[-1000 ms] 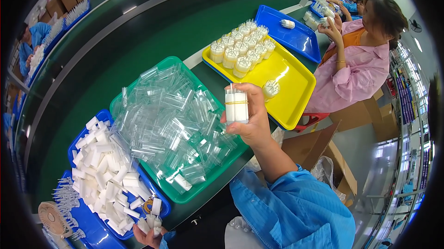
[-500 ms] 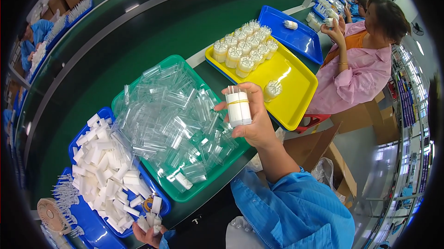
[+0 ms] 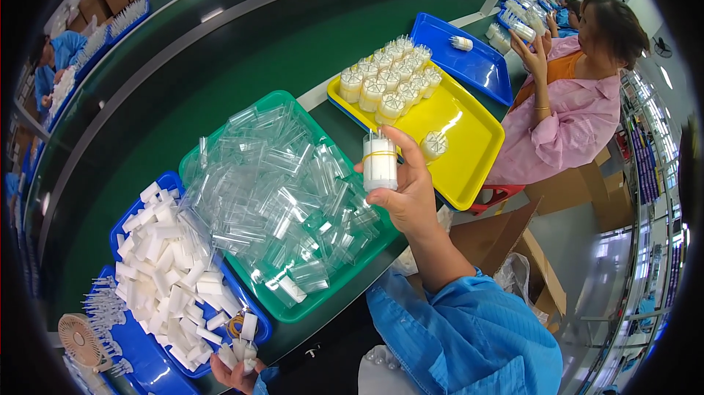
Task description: The person places clear plastic sleeves over foam pieces and secures them into bundles with rubber bands. The person then inserts foam pieces onto the prongs of plastic bases and secures the assembled bundles with rubber bands.
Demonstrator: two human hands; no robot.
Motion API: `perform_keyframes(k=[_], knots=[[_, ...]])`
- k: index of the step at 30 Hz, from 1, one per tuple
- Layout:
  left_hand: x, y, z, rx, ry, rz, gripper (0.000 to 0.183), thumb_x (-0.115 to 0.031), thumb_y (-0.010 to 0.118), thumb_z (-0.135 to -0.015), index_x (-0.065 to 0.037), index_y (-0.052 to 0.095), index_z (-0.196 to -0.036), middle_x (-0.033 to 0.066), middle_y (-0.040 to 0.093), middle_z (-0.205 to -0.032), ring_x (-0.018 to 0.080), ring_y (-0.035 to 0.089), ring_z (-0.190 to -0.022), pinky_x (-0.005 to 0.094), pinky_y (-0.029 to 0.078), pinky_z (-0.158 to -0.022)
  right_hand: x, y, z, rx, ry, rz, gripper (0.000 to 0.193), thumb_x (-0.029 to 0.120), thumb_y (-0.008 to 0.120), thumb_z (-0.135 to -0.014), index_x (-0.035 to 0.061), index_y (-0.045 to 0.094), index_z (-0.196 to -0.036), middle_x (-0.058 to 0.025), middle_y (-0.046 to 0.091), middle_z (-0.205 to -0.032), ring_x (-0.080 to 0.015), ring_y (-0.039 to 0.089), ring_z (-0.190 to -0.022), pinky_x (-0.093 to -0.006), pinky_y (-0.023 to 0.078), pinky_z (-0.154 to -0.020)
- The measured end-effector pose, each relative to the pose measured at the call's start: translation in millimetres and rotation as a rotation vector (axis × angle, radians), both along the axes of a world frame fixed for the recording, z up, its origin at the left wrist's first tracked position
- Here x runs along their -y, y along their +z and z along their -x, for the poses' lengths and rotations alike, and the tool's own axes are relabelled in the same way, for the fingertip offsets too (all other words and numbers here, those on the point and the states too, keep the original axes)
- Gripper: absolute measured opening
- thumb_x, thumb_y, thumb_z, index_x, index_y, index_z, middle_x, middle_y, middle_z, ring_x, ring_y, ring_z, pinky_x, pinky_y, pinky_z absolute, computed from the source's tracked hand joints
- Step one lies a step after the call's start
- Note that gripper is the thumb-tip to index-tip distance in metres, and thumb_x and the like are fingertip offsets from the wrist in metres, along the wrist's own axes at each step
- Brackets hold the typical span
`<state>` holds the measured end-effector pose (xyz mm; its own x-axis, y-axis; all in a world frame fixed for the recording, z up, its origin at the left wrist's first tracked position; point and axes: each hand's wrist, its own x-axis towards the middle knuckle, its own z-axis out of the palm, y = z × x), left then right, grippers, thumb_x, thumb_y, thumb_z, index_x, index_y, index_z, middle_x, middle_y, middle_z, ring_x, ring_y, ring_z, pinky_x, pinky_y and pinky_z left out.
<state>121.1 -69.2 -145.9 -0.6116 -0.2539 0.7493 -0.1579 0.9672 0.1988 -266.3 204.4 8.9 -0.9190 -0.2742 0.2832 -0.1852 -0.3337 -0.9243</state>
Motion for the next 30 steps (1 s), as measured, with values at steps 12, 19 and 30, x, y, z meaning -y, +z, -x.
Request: perform_keyframes(k=[12,19,30], knots=[[-4.2,-2.1,1.6,-0.044,-0.006,-0.161,0.027,-0.025,0.063,-0.080,-0.013,0.046,-0.098,0.0256,0.033,-0.131,0.0410,0.042,-0.118,0.0510,0.041,-0.095,0.7,4.9,0.8,-0.383,-0.144,-0.419,0.091,0.010,0.085,-0.058,0.0070,0.029,-0.129,-0.0130,0.030,-0.134,-0.0215,0.050,-0.109,-0.0337,0.047,-0.088],[-25.4,16.6,18.8,-0.109,-0.015,-0.290,0.025,-0.014,0.063,-0.076,-0.014,0.047,-0.096,0.0244,0.032,-0.132,0.0407,0.041,-0.120,0.0511,0.039,-0.096,1.8,4.5,2.0,-0.465,-0.222,-0.508,0.084,0.013,0.088,-0.054,0.0087,0.035,-0.119,-0.0136,0.030,-0.132,-0.0211,0.047,-0.111,-0.0351,0.048,-0.088],[-8.5,0.4,7.1,-0.096,-0.073,-0.219,0.026,-0.010,0.064,-0.075,-0.014,0.047,-0.095,0.0243,0.032,-0.131,0.0407,0.041,-0.120,0.0507,0.040,-0.096,-0.8,-4.3,5.6,-0.381,-0.218,-0.256,0.086,0.014,0.087,-0.055,0.0058,0.035,-0.123,-0.0142,0.036,-0.124,-0.0217,0.052,-0.104,-0.0307,0.051,-0.078]])
